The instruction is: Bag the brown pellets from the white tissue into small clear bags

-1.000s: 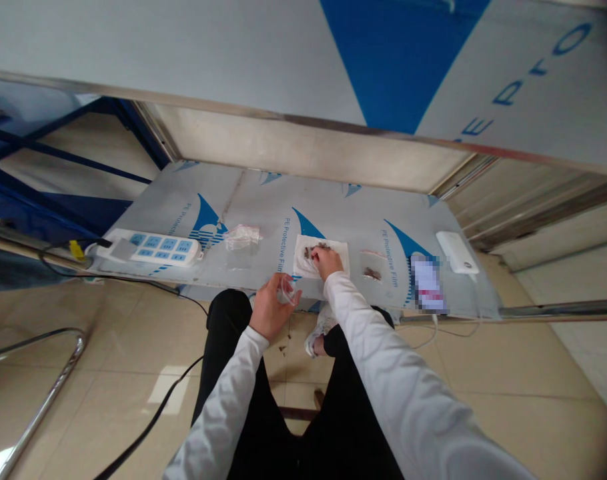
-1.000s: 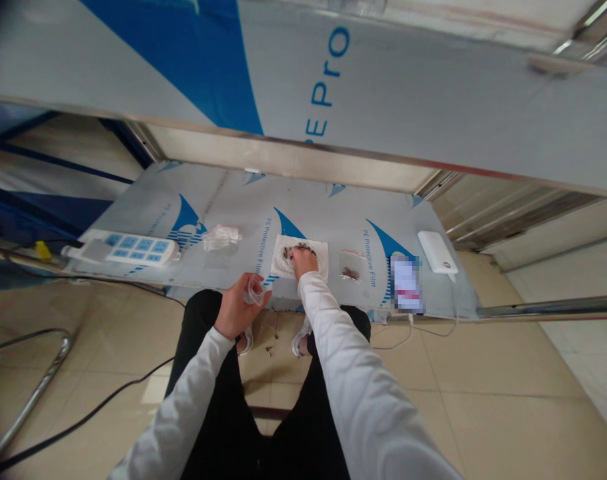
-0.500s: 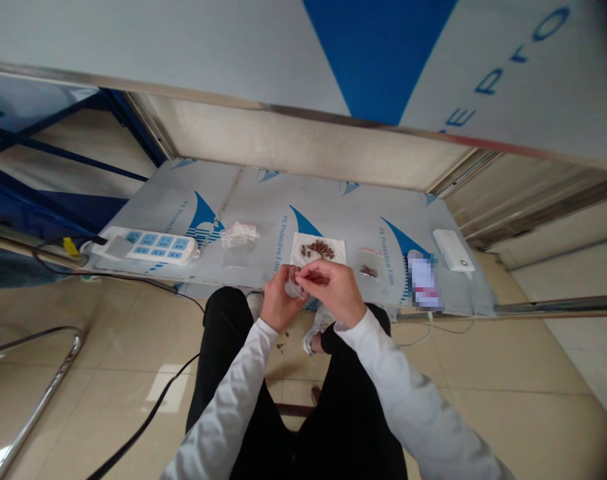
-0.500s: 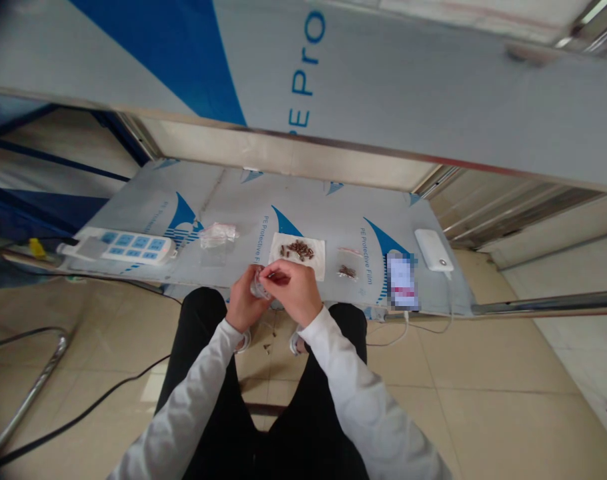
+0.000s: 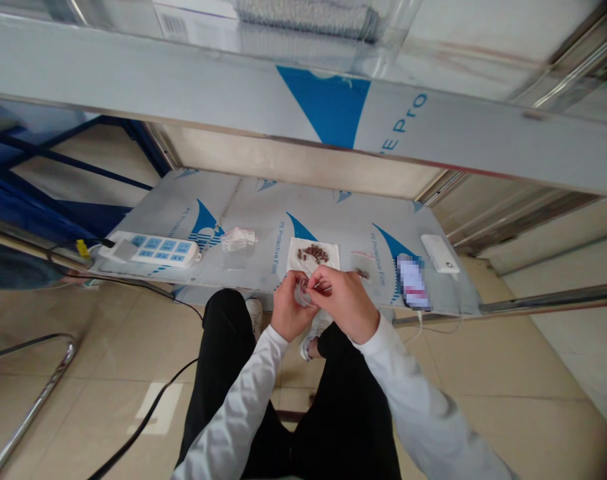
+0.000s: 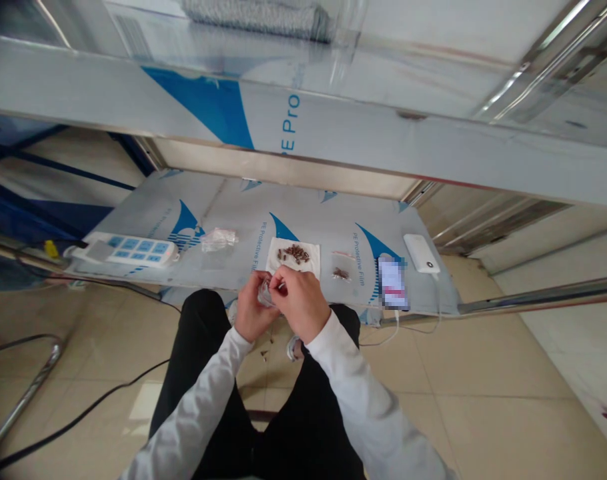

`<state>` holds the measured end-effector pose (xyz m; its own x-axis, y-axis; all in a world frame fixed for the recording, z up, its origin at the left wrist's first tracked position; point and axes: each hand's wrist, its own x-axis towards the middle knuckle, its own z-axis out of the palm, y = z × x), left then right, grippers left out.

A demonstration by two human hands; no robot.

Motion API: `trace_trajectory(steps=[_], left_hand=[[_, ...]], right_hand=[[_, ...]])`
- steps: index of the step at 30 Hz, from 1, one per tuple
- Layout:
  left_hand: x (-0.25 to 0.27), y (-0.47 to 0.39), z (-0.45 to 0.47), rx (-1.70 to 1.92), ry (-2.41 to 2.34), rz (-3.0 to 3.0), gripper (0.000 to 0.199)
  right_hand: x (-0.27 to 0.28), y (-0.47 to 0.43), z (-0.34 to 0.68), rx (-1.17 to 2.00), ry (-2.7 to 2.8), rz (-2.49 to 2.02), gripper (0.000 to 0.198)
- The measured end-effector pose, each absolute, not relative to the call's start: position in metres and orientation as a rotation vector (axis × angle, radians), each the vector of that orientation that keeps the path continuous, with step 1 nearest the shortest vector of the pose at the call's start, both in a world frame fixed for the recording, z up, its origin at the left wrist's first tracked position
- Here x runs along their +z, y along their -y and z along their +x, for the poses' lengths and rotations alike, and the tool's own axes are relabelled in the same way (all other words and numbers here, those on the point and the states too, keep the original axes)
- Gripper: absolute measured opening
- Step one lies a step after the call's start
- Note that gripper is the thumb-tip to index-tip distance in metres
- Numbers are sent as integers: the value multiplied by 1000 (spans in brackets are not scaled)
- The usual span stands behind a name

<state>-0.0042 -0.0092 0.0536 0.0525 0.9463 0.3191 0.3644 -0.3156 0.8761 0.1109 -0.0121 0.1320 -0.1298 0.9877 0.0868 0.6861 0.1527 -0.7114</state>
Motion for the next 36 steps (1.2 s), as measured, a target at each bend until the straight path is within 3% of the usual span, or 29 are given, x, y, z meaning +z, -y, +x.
trace_trajectory(steps=[6,14,19,24,28,32,36], left_hand=[[62,13,1,1242,-1361,1773,23],[53,14,-1,1308,-1376,1712,27],[43,16,-9,1324,-1446,1674,26],[34,16,-17,1300,-1476,1688,27],[32,14,-20,1251,-1464,1730,28],[30,12,-20,1232,-1459,1731,29],[28,11,-21,1209,-1477,1729,30]], right_hand=[[139,19,105,496,2081,-1668,16],[145,25,109,611,2169,-1402,15],[85,-1,159,484,1816,-1568,17],[1,-38,196,479,1968,-1837,17],[-28,-54,188,471,2013,-1828,16],[-29,-67,178,470,1996,-1817,10],[6,-48,161,486,1924,-1748,10]])
